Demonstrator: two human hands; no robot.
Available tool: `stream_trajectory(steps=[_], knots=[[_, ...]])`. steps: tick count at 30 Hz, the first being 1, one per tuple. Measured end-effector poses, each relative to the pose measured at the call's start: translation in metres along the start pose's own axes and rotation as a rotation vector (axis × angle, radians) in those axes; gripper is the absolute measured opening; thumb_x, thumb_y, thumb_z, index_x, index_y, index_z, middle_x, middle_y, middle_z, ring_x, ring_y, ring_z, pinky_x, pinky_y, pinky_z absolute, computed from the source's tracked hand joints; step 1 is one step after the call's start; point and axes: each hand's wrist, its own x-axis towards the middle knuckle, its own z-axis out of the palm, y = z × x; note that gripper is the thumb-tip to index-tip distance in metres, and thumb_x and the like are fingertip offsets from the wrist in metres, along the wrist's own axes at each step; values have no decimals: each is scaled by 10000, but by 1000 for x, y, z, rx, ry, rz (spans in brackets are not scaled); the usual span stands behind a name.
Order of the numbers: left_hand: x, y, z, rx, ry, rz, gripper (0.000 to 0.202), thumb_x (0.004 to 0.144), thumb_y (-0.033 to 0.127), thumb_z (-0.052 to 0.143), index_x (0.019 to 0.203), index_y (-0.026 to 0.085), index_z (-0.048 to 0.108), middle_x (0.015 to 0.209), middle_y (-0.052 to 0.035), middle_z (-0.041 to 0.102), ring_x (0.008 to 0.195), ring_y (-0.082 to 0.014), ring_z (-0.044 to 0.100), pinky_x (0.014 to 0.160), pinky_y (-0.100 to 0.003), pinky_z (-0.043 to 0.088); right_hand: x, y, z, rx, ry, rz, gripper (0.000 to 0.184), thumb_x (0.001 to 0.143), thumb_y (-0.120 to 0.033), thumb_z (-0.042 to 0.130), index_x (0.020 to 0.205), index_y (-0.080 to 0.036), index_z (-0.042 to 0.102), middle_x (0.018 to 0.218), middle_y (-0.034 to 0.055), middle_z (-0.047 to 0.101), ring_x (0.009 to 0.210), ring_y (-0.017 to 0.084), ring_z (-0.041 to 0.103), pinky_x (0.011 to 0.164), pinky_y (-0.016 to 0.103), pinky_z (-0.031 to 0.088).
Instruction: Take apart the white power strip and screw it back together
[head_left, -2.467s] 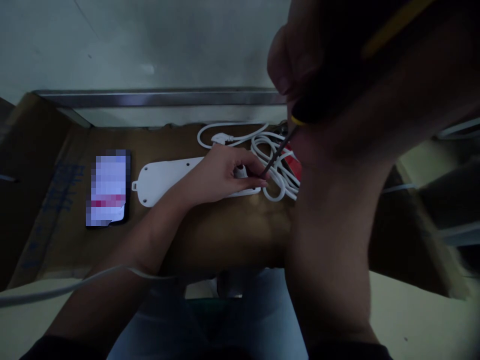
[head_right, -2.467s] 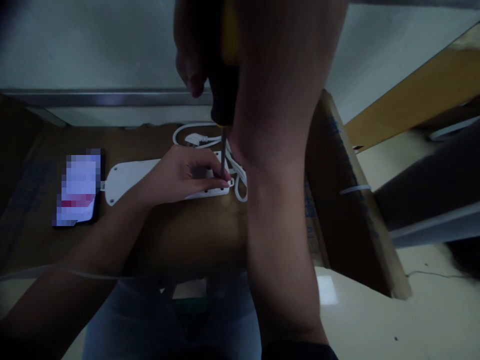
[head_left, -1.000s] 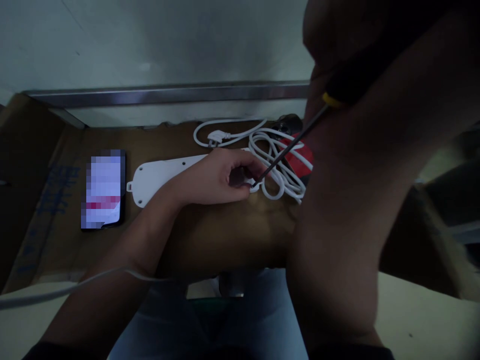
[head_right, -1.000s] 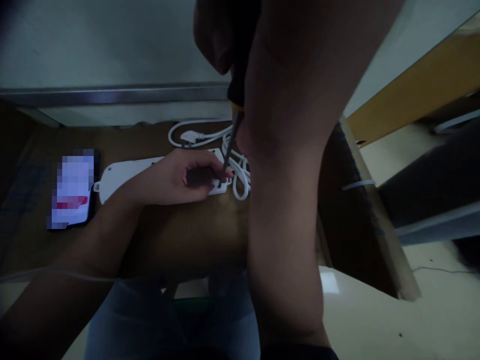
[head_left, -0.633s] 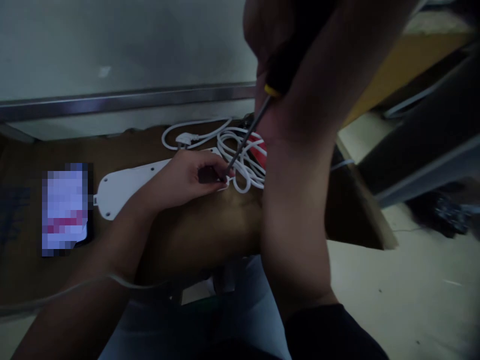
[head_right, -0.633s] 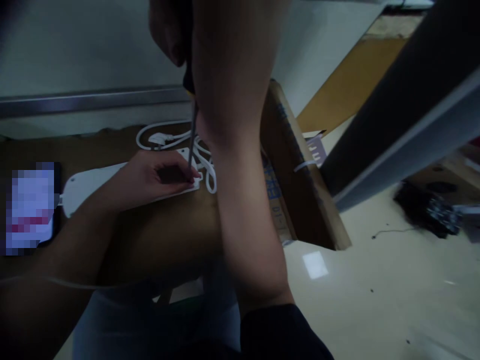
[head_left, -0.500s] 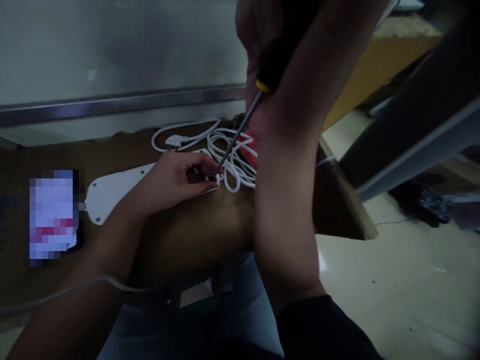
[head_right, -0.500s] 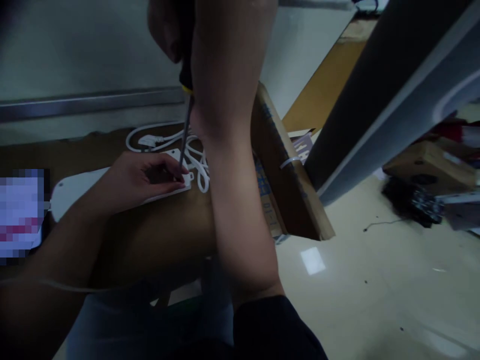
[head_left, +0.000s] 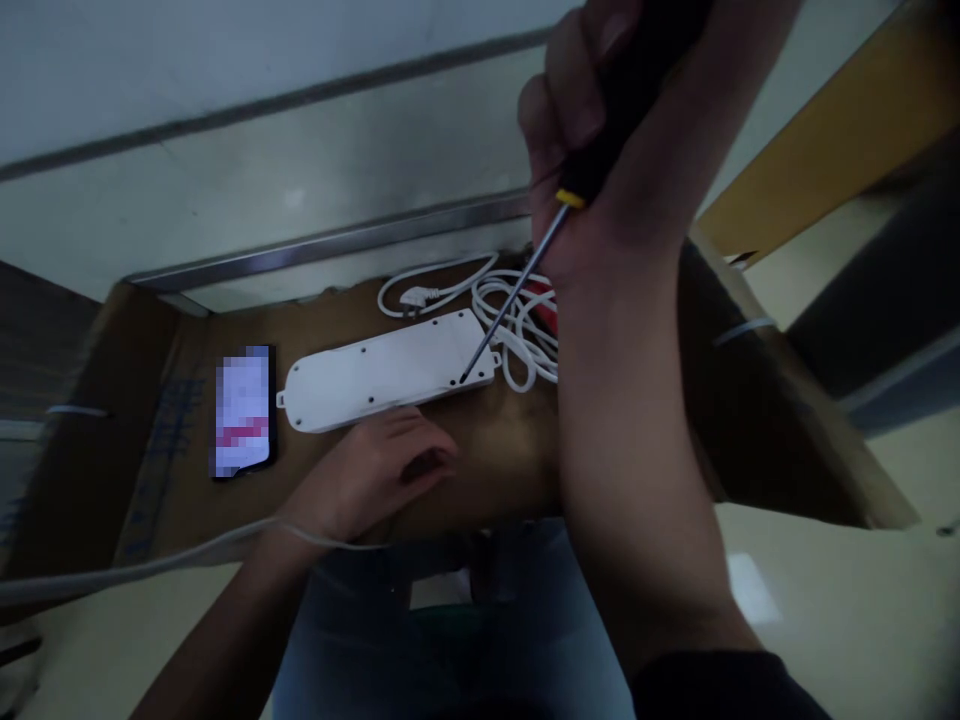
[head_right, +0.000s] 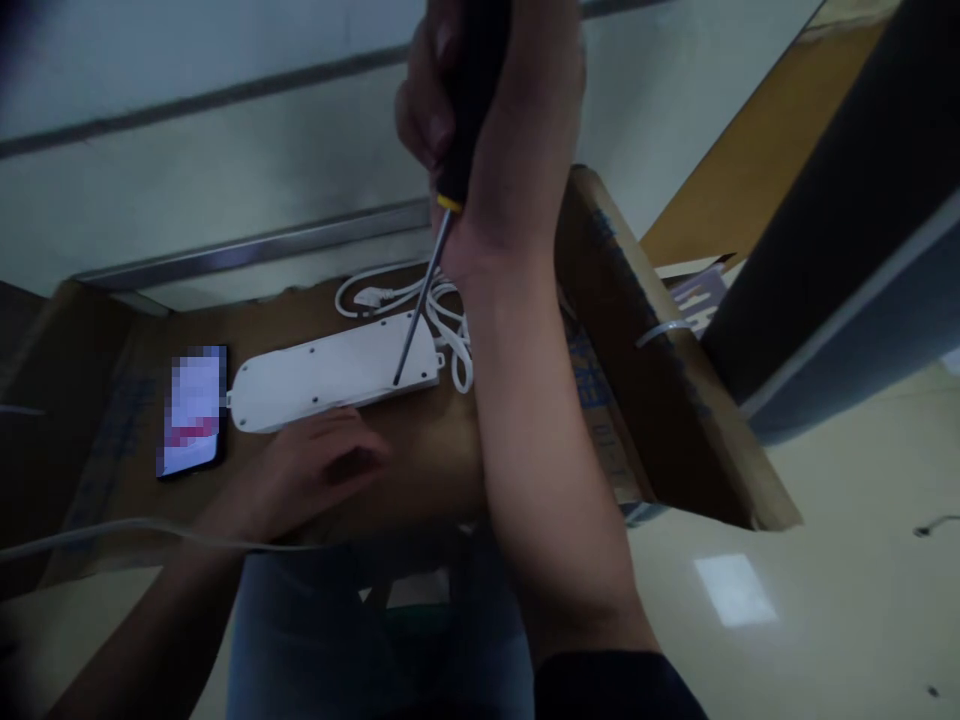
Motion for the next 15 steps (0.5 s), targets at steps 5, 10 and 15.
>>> stream_trajectory(steps=[5,10,15], knots=[[-2,-4,30,-13,118,159,55,1035,197,639,1017,182,689,952,-23,740,897,-144,664,851,-282,560,-5,5,11,68,56,-28,336,1098,-177,197,877,-157,449,570,-80,365,415,43,331,484,262,216],[3,-6,39,-26,173,220,71,1035,193,640,1010,171,703,946,-40,748,897,-141,655,842,-279,585,-11,7,15,68,7,-53,272,981,-355,596,868,-142,471,594,-92,418,430,32,362,481,249,206],[4,-7,40,-25,203,232,79,1041,211,639,1012,178,705,954,-36,761,895,-138,667,854,-297,599,-10,23,24,169,23,-187,608,785,-669,753,866,-140,465,773,-51,545,439,-22,312,451,231,146]])
